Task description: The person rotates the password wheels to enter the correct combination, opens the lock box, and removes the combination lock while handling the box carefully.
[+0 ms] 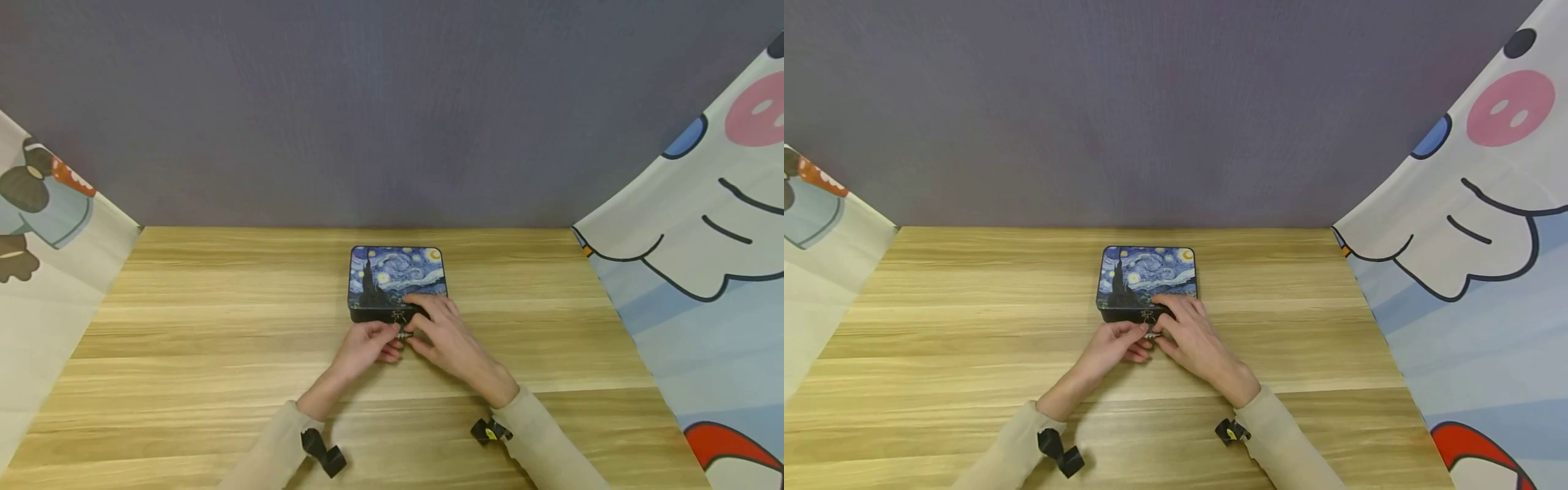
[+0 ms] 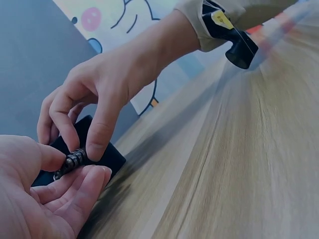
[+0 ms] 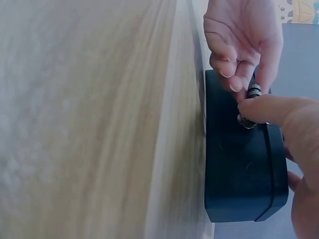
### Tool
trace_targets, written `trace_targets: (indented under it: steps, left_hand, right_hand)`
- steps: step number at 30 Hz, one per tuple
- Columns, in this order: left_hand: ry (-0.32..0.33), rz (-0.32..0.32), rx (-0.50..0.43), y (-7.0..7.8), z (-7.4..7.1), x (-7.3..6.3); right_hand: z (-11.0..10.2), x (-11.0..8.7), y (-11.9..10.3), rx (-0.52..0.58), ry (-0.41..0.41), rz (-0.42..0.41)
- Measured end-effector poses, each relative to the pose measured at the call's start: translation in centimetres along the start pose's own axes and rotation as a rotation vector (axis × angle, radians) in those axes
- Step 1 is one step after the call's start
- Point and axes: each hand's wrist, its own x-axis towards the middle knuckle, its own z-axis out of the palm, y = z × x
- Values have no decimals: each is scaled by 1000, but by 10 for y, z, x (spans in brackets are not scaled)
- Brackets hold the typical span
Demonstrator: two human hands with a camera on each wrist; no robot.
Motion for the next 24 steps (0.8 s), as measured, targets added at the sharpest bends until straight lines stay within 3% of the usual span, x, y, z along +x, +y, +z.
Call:
trace_targets:
  steps: [24]
  left_hand:
    - [3, 12, 1, -3, -2, -1]
  right_hand:
    - [-3, -14, -4, -9, 104, -2]
